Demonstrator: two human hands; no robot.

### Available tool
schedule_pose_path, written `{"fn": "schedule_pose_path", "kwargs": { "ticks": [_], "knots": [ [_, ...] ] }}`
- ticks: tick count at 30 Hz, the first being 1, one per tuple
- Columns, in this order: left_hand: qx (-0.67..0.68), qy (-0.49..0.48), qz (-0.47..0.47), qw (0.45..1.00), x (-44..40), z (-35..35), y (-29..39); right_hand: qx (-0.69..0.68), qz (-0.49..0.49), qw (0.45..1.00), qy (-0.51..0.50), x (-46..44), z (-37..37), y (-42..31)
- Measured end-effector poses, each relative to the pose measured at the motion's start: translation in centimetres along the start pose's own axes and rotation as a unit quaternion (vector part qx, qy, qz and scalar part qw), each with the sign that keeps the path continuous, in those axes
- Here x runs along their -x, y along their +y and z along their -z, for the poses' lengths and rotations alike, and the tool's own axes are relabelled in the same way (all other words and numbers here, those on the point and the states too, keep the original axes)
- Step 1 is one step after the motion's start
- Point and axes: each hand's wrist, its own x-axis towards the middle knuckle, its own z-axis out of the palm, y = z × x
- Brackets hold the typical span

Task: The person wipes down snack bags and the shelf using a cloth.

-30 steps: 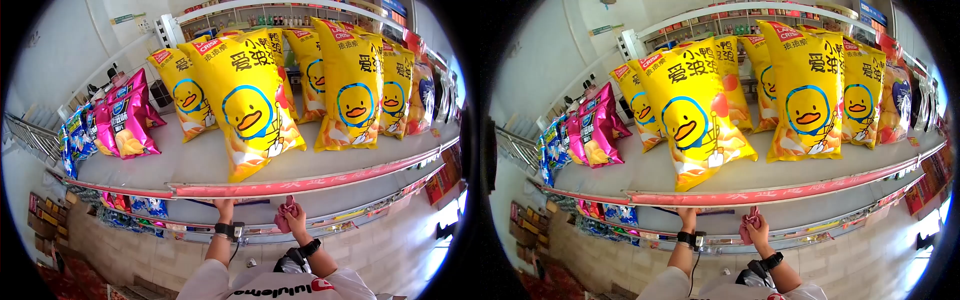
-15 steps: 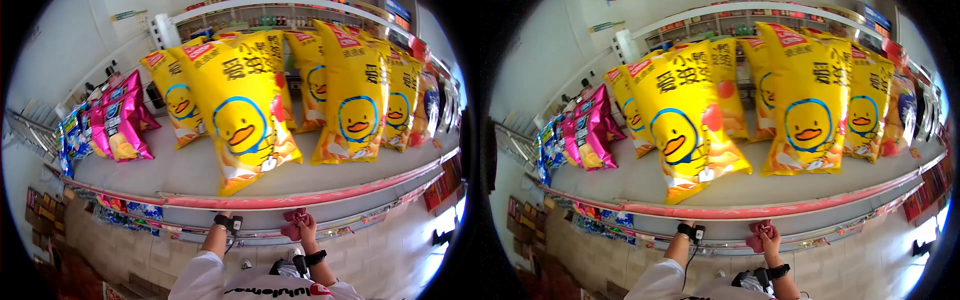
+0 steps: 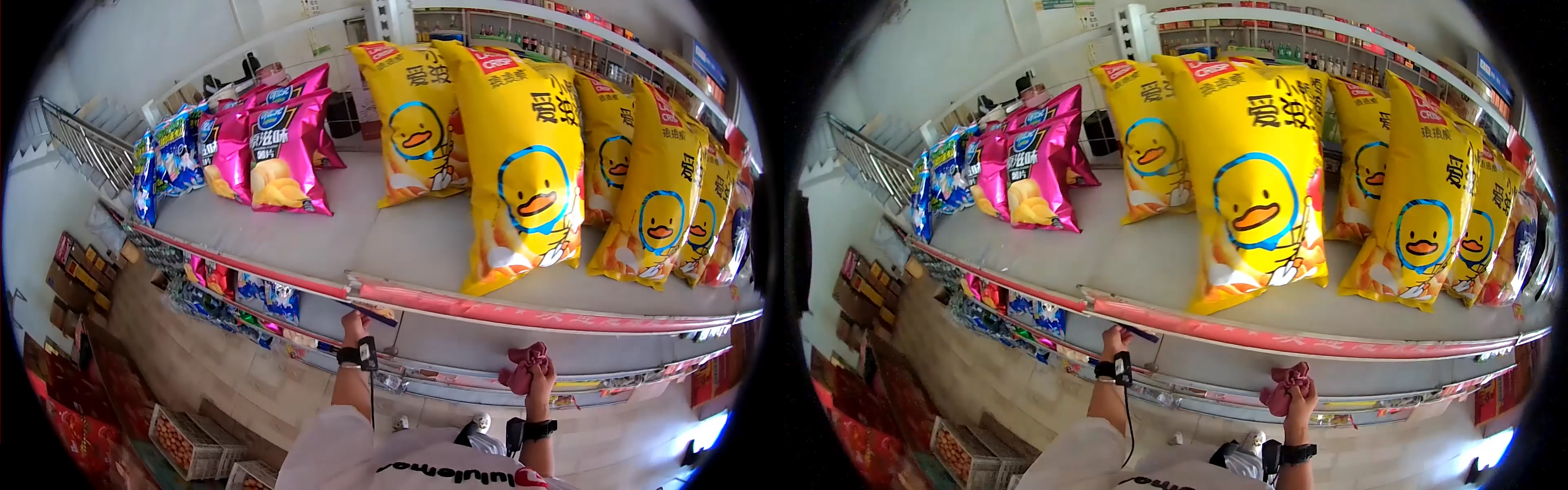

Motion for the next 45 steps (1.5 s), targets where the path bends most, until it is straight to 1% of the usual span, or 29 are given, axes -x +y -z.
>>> {"fn": "schedule_pose_path", "kwargs": {
  "ticks": [1, 4, 5, 7, 8, 10, 12, 13, 15, 16, 18, 21, 23, 24, 25, 27, 28, 29, 31, 33, 35, 37, 38, 39, 40, 41, 42, 43, 45],
  "knots": [
    [0.005, 0.032, 0.015, 0.999, 0.0, -0.4, 0.4, 0.004, 0.003, 1.000, -0.004, 0.3, -0.2, -0.1],
    [-0.005, 0.009, 0.065, 0.998, -0.9, -0.4, 1.2, 0.005, -0.004, 1.000, -0.006, 1.1, -0.1, -0.1],
    [0.000, 0.009, 0.065, 0.998, -1.4, -0.1, 1.0, 0.001, -0.008, 1.000, -0.013, 1.2, -0.1, -0.1],
    [-0.008, -0.015, 0.031, 0.999, -2.9, 0.1, 0.4, -0.001, -0.009, 1.000, -0.021, 1.4, 0.0, 0.1],
    [-0.016, -0.014, 0.019, 1.000, -3.1, 0.2, 0.1, -0.010, -0.005, 1.000, -0.007, 1.4, 0.1, 0.3],
    [0.013, -0.031, 0.028, 0.999, -5.0, 0.8, -0.6, -0.017, 0.001, 1.000, 0.007, 1.6, 0.2, 0.4],
    [0.040, -0.049, 0.036, 0.997, -4.4, 0.3, 0.0, -0.020, -0.006, 1.000, -0.001, 1.9, 0.3, 0.4],
    [0.125, -0.083, 0.047, 0.988, -4.1, -0.1, 0.2, -0.019, -0.004, 1.000, -0.002, 2.0, 0.3, 0.5],
    [0.294, -0.149, 0.066, 0.942, -1.7, -1.2, 1.8, -0.020, 0.000, 1.000, -0.014, 2.1, 0.3, 0.5],
    [0.282, -0.221, 0.087, 0.929, -0.5, -1.1, 2.4, -0.020, 0.003, 1.000, -0.016, 2.3, 0.1, 0.3],
    [0.272, -0.212, 0.087, 0.935, 1.1, -1.6, 2.6, -0.021, -0.023, 0.999, -0.010, 2.6, -0.3, -0.3],
    [0.266, -0.196, 0.104, 0.938, 2.5, -1.8, 2.9, -0.024, -0.023, 0.999, -0.019, 2.5, -0.1, 0.1],
    [0.268, -0.208, 0.069, 0.938, 1.5, -0.8, 2.0, -0.027, -0.024, 0.999, -0.024, 2.6, -0.1, 0.0],
    [0.251, -0.215, 0.051, 0.942, 1.8, -0.4, 2.1, -0.031, -0.026, 0.999, -0.029, 2.6, -0.1, -0.2],
    [0.205, -0.216, 0.020, 0.954, 2.4, 0.2, 2.2, -0.031, -0.023, 0.999, -0.026, 2.5, 0.2, -0.1],
    [0.187, -0.247, 0.014, 0.951, 2.5, 2.3, 2.0, -0.031, -0.025, 0.999, -0.022, 2.2, 0.7, 0.1],
    [0.186, -0.232, 0.000, 0.955, 2.9, 3.4, 1.7, -0.034, -0.015, 0.999, -0.021, 2.3, 0.7, 0.0],
    [0.185, -0.216, -0.012, 0.959, 4.4, 4.5, 1.8, -0.035, -0.014, 0.999, -0.014, 2.2, 0.9, 0.0],
    [0.157, -0.235, -0.026, 0.959, 8.7, 6.6, 2.4, -0.040, -0.013, 0.999, -0.003, 2.1, 1.5, 0.1],
    [0.156, -0.241, 0.013, 0.958, 12.6, 7.7, 2.7, -0.049, -0.009, 0.999, 0.013, 2.4, 2.0, -0.6],
    [0.123, -0.239, 0.038, 0.962, 15.6, 7.7, 2.3, -0.023, 0.013, 1.000, 0.011, 2.0, 2.5, -0.3],
    [0.108, -0.233, 0.099, 0.961, 16.0, 7.7, 0.3, -0.030, 0.007, 0.999, 0.031, 1.6, 1.7, -0.6],
    [0.098, -0.242, 0.112, 0.959, 15.7, 7.4, -1.2, -0.017, 0.033, 0.999, 0.021, 1.3, 1.1, -1.0],
    [0.084, -0.235, 0.160, 0.955, 16.7, 6.1, -1.2, -0.004, 0.059, 0.998, 0.010, 1.1, 0.6, -1.3],
    [-0.041, -0.299, 0.075, 0.950, 14.5, 7.2, -4.1, -0.004, 0.055, 0.998, 0.012, 0.9, 0.1, -1.5],
    [0.026, -0.242, 0.198, 0.950, 18.5, 3.2, -0.9, 0.042, 0.103, 0.993, -0.026, 0.8, -0.6, -1.6],
    [-0.034, -0.235, 0.179, 0.955, 19.9, 1.3, -0.3, 0.089, 0.152, 0.982, -0.063, 0.5, -1.5, -2.0],
    [-0.092, -0.228, 0.160, 0.956, 20.7, 0.2, -0.4, 0.072, 0.163, 0.978, -0.105, 1.7, -3.5, -4.1],
    [-0.090, -0.274, 0.086, 0.954, 22.1, -1.7, -1.4, 0.195, 0.316, 0.916, -0.150, 1.9, -5.5, -5.2]
  ]
}}
